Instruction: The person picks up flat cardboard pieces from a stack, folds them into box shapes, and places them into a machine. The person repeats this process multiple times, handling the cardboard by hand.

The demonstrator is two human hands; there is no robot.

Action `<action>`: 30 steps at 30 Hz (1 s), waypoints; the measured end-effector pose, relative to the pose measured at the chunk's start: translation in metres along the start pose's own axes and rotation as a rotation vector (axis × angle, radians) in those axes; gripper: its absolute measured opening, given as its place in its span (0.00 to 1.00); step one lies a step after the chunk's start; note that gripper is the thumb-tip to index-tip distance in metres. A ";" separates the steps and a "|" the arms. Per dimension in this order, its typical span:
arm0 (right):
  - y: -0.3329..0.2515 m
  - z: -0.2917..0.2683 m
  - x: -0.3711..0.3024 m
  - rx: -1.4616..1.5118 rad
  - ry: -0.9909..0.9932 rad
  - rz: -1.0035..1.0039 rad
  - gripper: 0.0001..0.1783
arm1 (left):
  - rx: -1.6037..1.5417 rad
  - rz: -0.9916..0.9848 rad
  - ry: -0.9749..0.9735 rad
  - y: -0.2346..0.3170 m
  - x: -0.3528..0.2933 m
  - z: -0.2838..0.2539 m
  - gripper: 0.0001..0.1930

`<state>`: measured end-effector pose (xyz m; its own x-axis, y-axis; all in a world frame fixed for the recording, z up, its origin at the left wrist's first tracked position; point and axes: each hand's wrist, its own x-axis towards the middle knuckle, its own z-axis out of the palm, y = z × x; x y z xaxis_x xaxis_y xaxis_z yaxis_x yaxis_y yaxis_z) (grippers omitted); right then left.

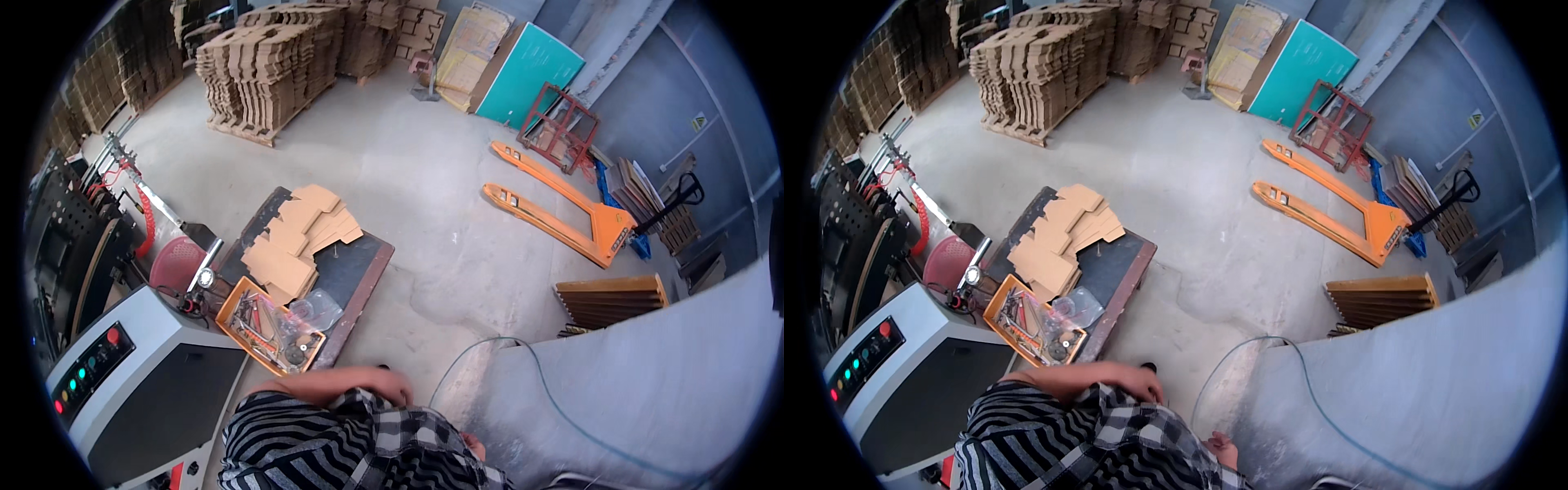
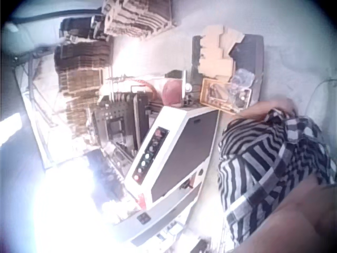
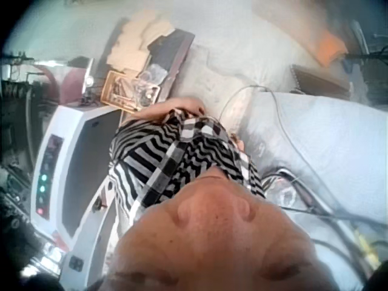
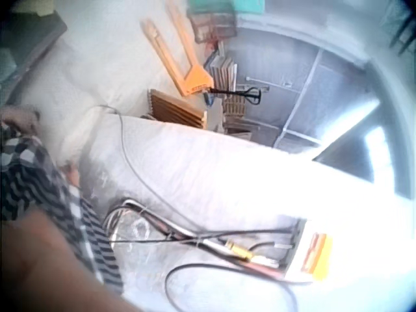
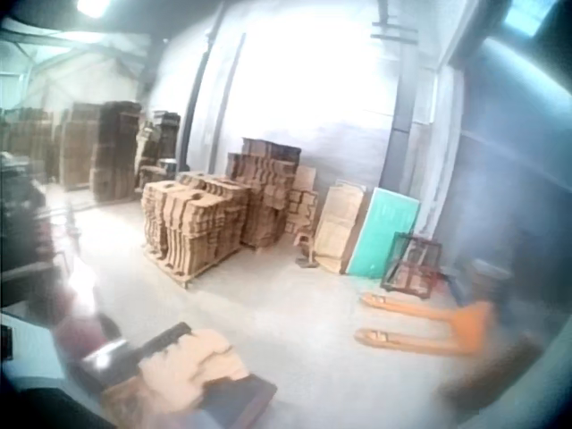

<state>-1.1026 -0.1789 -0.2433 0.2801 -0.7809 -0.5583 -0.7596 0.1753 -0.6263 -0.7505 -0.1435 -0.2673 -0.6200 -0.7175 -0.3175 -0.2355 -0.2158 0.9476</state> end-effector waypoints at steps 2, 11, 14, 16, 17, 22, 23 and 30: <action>-0.011 -0.037 0.045 -0.080 0.009 0.046 0.19 | -0.057 -0.079 0.065 0.029 0.006 -0.062 0.15; -0.067 -0.134 0.306 -0.350 -0.038 0.327 0.15 | 0.057 -0.069 0.439 -0.001 0.045 -0.252 0.15; -0.103 -0.162 0.417 -0.465 -0.099 0.343 0.15 | 0.105 -0.031 0.602 -0.070 0.080 -0.305 0.16; -0.132 -0.188 0.499 -0.558 -0.128 0.311 0.15 | -0.100 -0.054 0.771 -0.077 0.095 -0.364 0.18; -0.150 -0.203 0.543 -0.640 -0.171 0.249 0.14 | -0.260 -0.186 0.776 -0.027 0.085 -0.394 0.19; -0.403 -0.240 0.802 -0.834 0.185 -0.495 0.16 | -0.375 -0.167 1.311 0.031 0.055 -0.513 0.18; -0.499 -0.224 0.816 -0.635 0.272 -0.586 0.16 | -0.422 -0.143 1.410 0.045 0.043 -0.529 0.18; -0.843 -0.035 0.910 0.138 -0.113 -0.789 0.12 | -0.701 -0.429 1.673 0.004 -0.025 -0.594 0.16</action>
<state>-0.2281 -1.0579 -0.2047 0.7665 -0.6416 0.0294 -0.2362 -0.3242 -0.9160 -0.2916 -0.5195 -0.2345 0.7797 -0.2772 -0.5614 0.4258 -0.4227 0.8000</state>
